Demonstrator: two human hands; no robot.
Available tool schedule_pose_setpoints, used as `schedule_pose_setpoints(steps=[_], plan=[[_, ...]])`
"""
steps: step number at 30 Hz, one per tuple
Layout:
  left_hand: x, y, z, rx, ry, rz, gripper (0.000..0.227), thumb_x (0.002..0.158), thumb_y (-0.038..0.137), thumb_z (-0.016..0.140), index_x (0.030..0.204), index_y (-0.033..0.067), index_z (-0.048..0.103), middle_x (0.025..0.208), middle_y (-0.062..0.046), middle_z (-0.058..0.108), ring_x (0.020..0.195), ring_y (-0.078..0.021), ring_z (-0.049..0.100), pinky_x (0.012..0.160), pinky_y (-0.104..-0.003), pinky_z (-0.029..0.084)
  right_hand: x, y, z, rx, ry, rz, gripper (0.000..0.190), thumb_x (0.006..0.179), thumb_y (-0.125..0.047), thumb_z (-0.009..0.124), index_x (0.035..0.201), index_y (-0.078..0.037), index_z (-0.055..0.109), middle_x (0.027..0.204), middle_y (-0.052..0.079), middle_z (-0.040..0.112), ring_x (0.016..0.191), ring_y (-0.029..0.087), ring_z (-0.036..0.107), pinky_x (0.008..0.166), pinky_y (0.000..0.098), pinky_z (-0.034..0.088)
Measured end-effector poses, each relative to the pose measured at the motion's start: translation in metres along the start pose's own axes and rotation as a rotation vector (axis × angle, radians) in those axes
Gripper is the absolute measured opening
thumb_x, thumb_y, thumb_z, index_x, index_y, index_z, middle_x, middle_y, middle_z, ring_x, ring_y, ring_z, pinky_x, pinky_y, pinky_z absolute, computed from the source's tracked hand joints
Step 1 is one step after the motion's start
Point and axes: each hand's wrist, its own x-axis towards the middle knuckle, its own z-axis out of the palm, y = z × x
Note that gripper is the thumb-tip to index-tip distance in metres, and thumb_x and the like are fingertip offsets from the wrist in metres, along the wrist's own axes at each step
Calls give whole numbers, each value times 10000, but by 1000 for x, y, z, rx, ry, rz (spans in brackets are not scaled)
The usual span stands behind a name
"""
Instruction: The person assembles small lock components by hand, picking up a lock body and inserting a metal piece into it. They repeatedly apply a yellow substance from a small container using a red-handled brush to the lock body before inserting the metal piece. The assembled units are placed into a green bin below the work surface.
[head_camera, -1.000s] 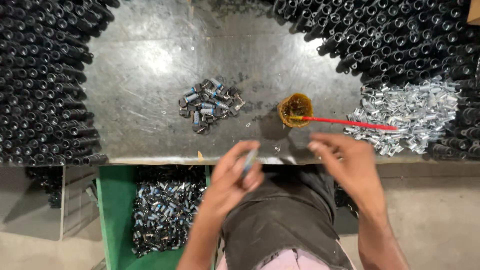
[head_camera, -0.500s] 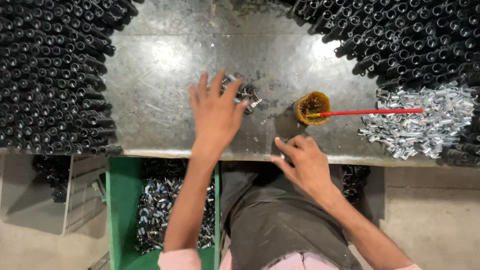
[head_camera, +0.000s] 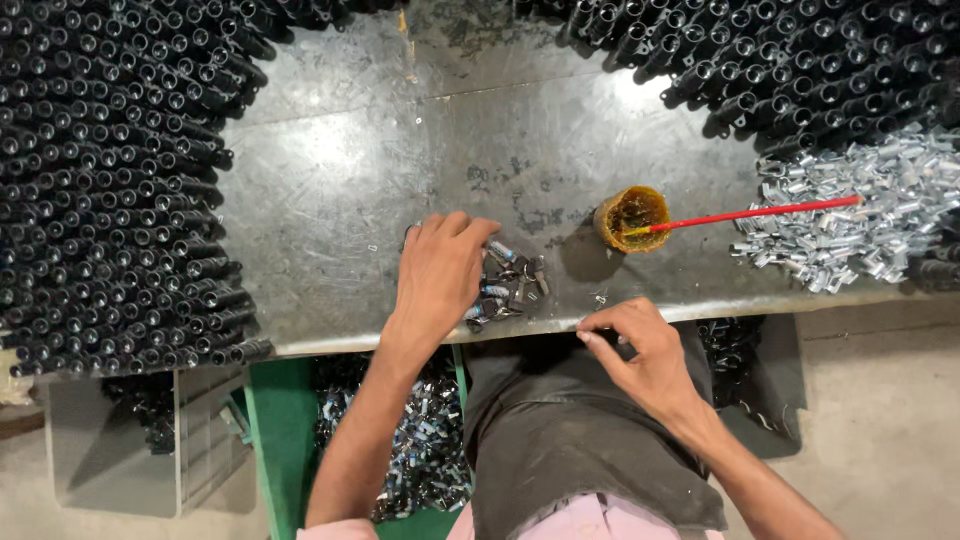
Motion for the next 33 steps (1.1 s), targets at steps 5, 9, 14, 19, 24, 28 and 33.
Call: schedule_pose_setpoints(steps=[5,9,14,19,24,28,33], plan=[[22,3,3,124,-176,81,217,833,65,693,1040,130,683,1061,-103,641,1074,-357,587,868,-502,454,-4,-5,-3,102,-30,221,119,847,-96,766,964,-76,756,867,-4,762,698,124,593,639,278,500],[19,-6,-16,-109,80,314,210,799,127,721,979,104,614,1145,-154,634,1125,-406,559,934,-484,460,-8,-3,-14,224,-85,337,112,904,-109,730,953,-40,657,824,8,682,703,98,579,651,256,490],[-20,16,-14,-1149,96,-107,175,979,215,631,1020,67,547,872,-42,558,810,-158,543,774,-343,526,1,0,-25,297,-134,198,80,931,-68,696,969,-35,632,916,20,604,784,94,561,685,244,467],[-71,83,44,-1727,101,-439,399,1151,324,463,893,33,553,673,13,480,577,-64,447,505,-249,337,15,-13,-32,394,-136,205,84,905,-46,720,962,-39,658,935,17,599,777,77,561,672,227,473],[-87,113,68,-2146,75,-712,348,1123,278,527,1218,-41,626,839,34,490,749,-67,476,654,-247,431,9,-13,-30,387,-128,152,102,875,5,755,945,-27,689,954,39,629,777,89,590,659,227,494],[-83,129,60,-2177,30,-741,365,1018,188,564,1371,96,577,980,-19,594,817,-96,534,784,-282,531,3,-12,-26,650,-68,157,127,854,62,742,936,-10,677,1022,75,646,839,117,700,698,237,609],[-86,139,62,-2124,92,-716,261,1040,175,631,1280,89,575,1017,-6,602,807,-101,537,683,-264,496,-5,-18,-20,682,-12,188,125,856,83,752,930,19,675,1004,95,634,814,129,698,693,243,621]])
